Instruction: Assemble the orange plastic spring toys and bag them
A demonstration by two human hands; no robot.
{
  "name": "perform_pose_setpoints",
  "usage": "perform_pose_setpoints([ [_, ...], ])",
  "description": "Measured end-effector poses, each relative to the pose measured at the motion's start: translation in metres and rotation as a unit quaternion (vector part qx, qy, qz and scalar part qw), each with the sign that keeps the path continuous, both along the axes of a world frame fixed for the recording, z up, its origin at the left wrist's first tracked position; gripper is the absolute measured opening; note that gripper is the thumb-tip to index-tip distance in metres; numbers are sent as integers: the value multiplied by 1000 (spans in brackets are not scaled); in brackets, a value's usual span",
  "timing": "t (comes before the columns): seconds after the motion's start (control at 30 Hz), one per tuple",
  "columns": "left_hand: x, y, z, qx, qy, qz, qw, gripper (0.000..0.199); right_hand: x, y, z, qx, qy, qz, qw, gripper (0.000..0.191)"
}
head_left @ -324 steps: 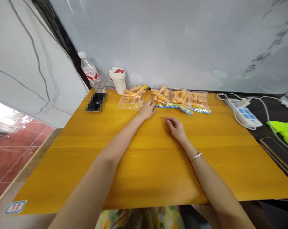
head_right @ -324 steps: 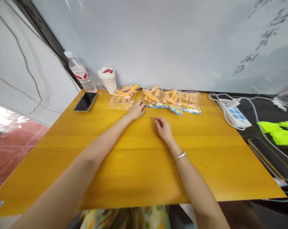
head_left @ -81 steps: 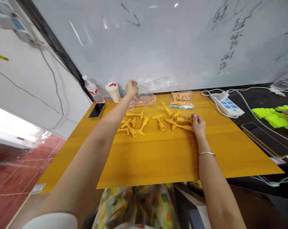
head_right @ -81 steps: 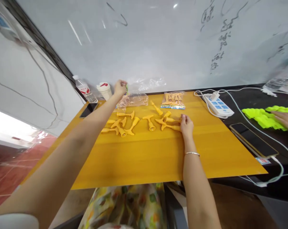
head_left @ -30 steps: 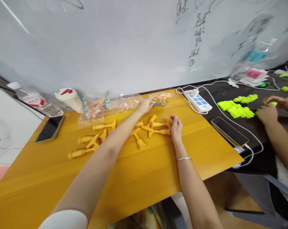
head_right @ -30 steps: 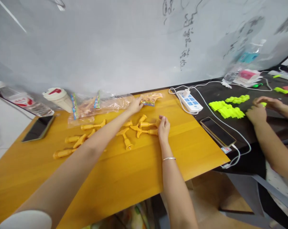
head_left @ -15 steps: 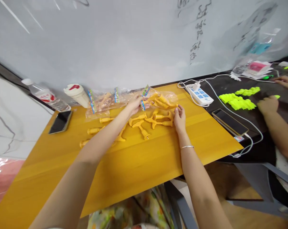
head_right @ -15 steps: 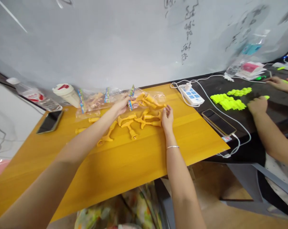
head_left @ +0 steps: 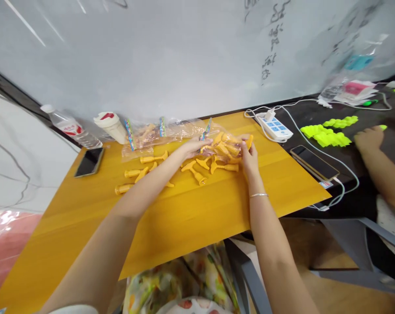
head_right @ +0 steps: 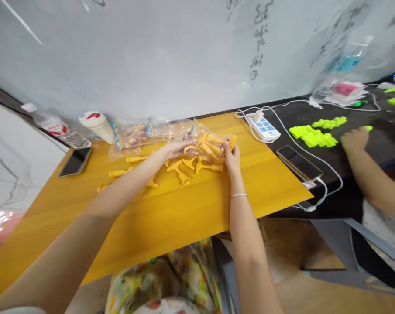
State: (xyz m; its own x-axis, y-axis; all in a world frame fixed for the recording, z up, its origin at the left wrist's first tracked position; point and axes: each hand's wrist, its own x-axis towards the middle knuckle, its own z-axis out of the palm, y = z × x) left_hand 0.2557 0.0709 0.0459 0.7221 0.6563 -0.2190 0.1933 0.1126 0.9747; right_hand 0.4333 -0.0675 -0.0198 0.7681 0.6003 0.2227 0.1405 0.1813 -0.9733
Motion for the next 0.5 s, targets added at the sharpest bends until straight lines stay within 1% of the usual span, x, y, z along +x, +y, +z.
perform_pose_setpoints([
  [0.07, 11, 0, 0, 0, 38, -12, 999, 13, 10, 2, -7, -18, 29, -32, 999, 56],
  [0.13, 23, 2, 4, 45, 81, 6, 996, 13, 20, 4, -14, -31, 53, -60, 996, 52],
  [0.2, 32, 5, 12, 91, 109, 28, 990, 22, 29, 5, -19, -41, 74, -74, 994, 49],
  [0.27, 41, 7, 26, 132, 108, 29, 985, 27, 36, 5, -21, -48, 94, -79, 991, 48],
  [0.4, 59, 8, 60, 227, 100, 2, 969, 29, 47, 3, -25, -62, 119, -102, 986, 46],
  [0.5, 73, 18, 78, 247, 85, -13, 965, 33, 51, 0, -27, -71, 112, -131, 983, 46],
])
